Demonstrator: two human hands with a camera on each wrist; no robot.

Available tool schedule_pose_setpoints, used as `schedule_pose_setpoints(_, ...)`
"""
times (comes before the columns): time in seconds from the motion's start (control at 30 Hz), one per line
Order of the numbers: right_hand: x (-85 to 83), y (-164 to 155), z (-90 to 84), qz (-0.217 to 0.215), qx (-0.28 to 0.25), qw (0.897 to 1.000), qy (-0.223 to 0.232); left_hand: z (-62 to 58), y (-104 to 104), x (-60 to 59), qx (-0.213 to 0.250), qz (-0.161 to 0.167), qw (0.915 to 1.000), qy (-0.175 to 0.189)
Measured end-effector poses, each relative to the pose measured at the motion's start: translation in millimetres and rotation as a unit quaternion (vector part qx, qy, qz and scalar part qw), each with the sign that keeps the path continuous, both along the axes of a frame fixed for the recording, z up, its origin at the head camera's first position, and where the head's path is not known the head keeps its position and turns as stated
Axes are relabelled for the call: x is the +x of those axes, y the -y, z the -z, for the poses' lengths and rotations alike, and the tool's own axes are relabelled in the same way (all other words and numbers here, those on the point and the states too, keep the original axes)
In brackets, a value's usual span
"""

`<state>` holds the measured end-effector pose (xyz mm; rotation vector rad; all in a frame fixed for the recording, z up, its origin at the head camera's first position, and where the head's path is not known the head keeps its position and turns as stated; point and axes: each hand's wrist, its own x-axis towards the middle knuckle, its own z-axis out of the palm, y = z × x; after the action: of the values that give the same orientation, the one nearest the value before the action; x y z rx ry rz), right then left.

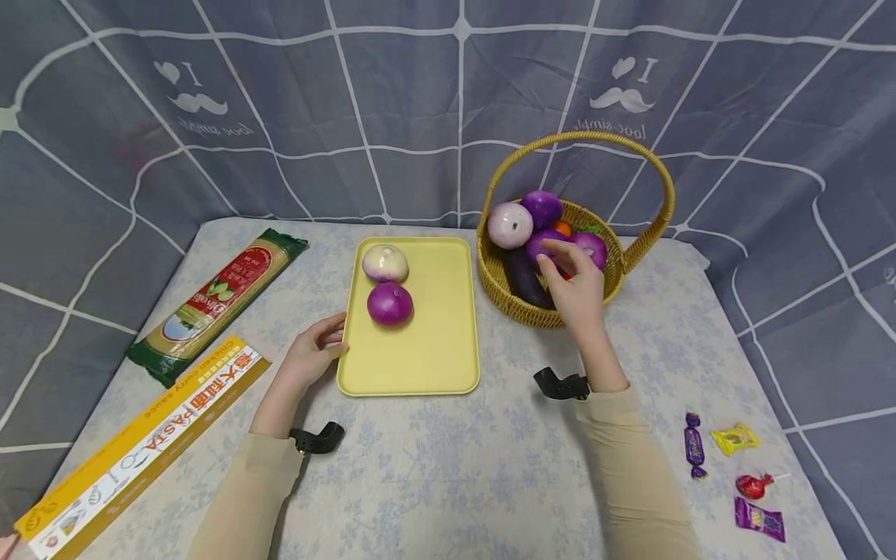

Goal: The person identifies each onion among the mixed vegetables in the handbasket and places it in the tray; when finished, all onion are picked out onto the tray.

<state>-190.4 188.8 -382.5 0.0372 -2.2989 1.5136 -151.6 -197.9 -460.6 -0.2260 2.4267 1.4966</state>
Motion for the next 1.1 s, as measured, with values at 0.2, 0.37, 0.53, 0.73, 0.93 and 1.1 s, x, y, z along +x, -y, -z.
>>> schedule_pose_setpoints(0.2,-5.2,-27,-0.1,0.064,-0.012,0.997,0.030,-0.1,0,0.3,0.000,-0.001,1.0000,0.003)
schedule_pose_setpoints(0.37,-10.7,-38,3.4,0.087,0.010,0.995,0.055,0.8,0,0.0,-0.003,-0.001,1.0000,0.005)
schedule_pose_setpoints(0.53,-18.5,-46,9.2,0.095,0.035,0.992,0.069,1.9,1,-0.4,-0.002,-0.001,1.0000,0.005)
schedule_pose_setpoints(0.73,-25.9,-53,15.2,0.105,0.062,0.987,0.109,2.3,1,-0.2,0.000,-0.001,1.0000,-0.002)
schedule_pose_setpoints(0.93,-32.7,-56,18.6,0.104,0.070,0.982,0.142,2.9,1,-0.2,0.004,0.000,1.0000,-0.003)
schedule_pose_setpoints(1.1,-36.3,-56,16.9,0.096,0.086,0.978,0.167,2.3,1,-0.7,0.002,-0.003,1.0000,0.005)
